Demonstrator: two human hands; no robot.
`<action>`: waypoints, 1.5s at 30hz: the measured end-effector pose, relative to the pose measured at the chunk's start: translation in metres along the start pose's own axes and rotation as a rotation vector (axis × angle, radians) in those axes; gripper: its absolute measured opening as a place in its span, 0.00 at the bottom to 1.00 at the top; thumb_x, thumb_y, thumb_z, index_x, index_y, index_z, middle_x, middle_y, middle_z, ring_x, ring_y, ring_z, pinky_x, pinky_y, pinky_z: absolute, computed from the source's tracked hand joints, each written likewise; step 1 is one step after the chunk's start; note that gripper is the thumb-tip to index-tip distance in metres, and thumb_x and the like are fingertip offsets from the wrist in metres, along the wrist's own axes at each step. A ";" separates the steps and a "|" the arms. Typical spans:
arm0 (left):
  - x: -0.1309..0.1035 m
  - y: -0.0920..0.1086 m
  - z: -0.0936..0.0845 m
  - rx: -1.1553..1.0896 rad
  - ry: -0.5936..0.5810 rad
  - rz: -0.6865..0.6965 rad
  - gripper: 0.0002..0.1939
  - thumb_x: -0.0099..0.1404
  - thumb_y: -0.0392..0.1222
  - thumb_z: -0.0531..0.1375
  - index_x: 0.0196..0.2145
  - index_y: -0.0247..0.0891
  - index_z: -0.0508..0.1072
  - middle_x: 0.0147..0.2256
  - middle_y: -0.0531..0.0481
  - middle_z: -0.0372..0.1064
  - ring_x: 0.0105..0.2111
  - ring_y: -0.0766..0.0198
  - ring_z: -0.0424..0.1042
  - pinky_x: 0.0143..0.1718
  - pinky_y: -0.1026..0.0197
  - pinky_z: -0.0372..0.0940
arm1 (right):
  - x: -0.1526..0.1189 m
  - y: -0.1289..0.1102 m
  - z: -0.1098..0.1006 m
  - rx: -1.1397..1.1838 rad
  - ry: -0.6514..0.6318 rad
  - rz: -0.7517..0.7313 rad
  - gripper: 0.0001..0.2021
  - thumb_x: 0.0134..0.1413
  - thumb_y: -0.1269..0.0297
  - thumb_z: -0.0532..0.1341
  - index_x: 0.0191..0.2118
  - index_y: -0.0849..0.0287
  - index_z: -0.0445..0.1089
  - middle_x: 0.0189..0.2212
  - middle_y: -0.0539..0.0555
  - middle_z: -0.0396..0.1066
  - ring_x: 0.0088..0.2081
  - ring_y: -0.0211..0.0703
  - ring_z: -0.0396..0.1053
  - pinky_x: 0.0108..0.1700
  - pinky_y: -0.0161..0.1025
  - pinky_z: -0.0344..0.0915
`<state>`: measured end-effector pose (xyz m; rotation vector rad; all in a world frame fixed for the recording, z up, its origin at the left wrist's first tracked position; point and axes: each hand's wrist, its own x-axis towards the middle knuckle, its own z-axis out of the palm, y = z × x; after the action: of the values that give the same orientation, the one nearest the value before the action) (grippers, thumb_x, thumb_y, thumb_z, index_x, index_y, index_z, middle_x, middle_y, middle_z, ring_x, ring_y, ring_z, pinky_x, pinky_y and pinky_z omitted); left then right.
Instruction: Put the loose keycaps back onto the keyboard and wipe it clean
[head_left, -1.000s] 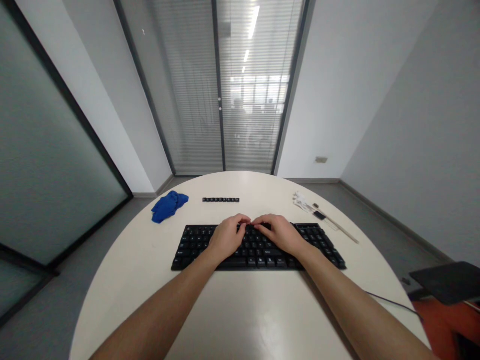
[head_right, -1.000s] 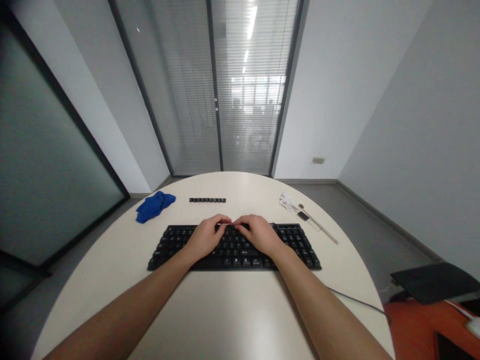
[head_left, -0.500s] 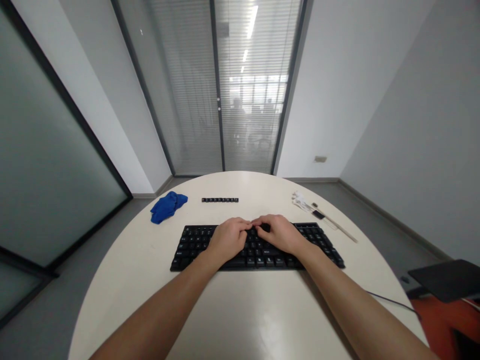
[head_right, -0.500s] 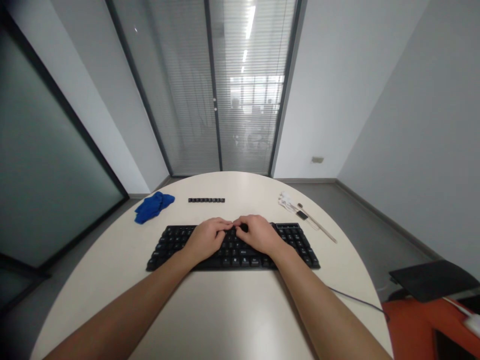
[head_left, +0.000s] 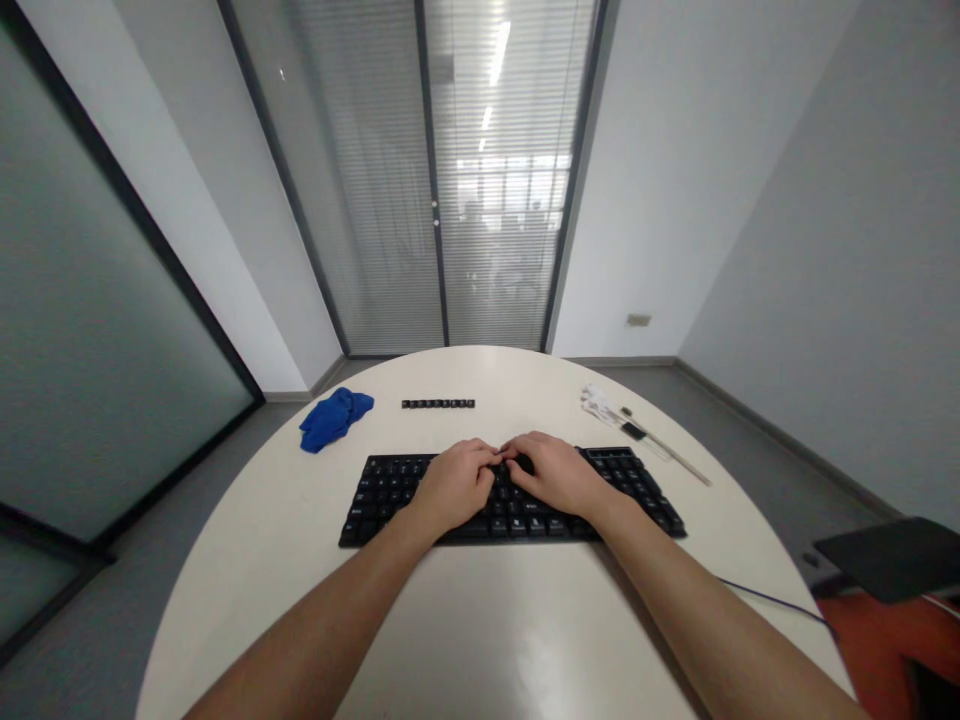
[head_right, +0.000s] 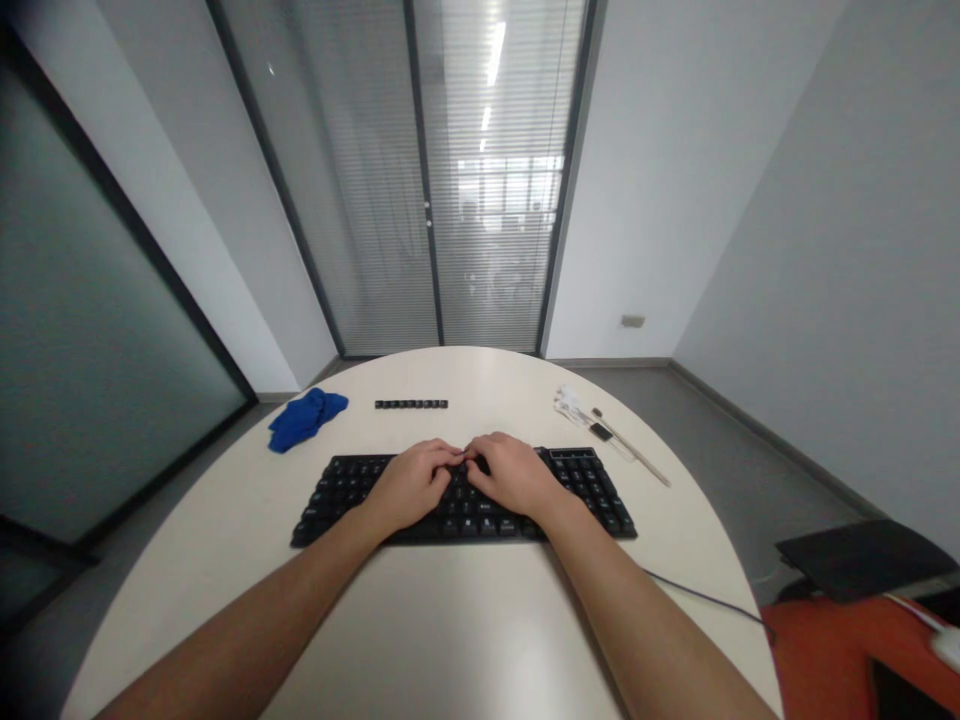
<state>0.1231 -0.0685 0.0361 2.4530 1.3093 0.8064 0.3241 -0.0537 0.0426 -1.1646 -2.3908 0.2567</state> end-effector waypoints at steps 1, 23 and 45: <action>0.000 -0.001 0.001 -0.003 0.007 -0.005 0.17 0.65 0.30 0.53 0.44 0.41 0.79 0.46 0.49 0.77 0.48 0.58 0.73 0.56 0.56 0.66 | 0.000 0.000 0.001 0.003 0.005 -0.001 0.09 0.60 0.68 0.59 0.44 0.56 0.74 0.41 0.55 0.78 0.45 0.49 0.73 0.50 0.44 0.66; 0.000 -0.008 0.008 0.056 0.120 -0.054 0.17 0.67 0.32 0.53 0.52 0.37 0.71 0.57 0.41 0.67 0.59 0.53 0.64 0.64 0.48 0.58 | -0.001 0.003 0.004 0.026 0.018 0.008 0.09 0.62 0.66 0.59 0.46 0.56 0.71 0.41 0.55 0.75 0.46 0.49 0.71 0.50 0.44 0.64; 0.080 -0.073 0.013 0.438 -0.114 -0.039 0.21 0.70 0.31 0.52 0.59 0.36 0.66 0.64 0.38 0.62 0.69 0.45 0.50 0.64 0.42 0.53 | -0.001 -0.001 -0.001 0.067 0.014 0.013 0.09 0.61 0.67 0.60 0.45 0.56 0.72 0.41 0.55 0.76 0.44 0.49 0.71 0.50 0.44 0.65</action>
<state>0.1157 0.0397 0.0205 2.7357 1.6254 0.3906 0.3247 -0.0552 0.0438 -1.1477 -2.3448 0.3298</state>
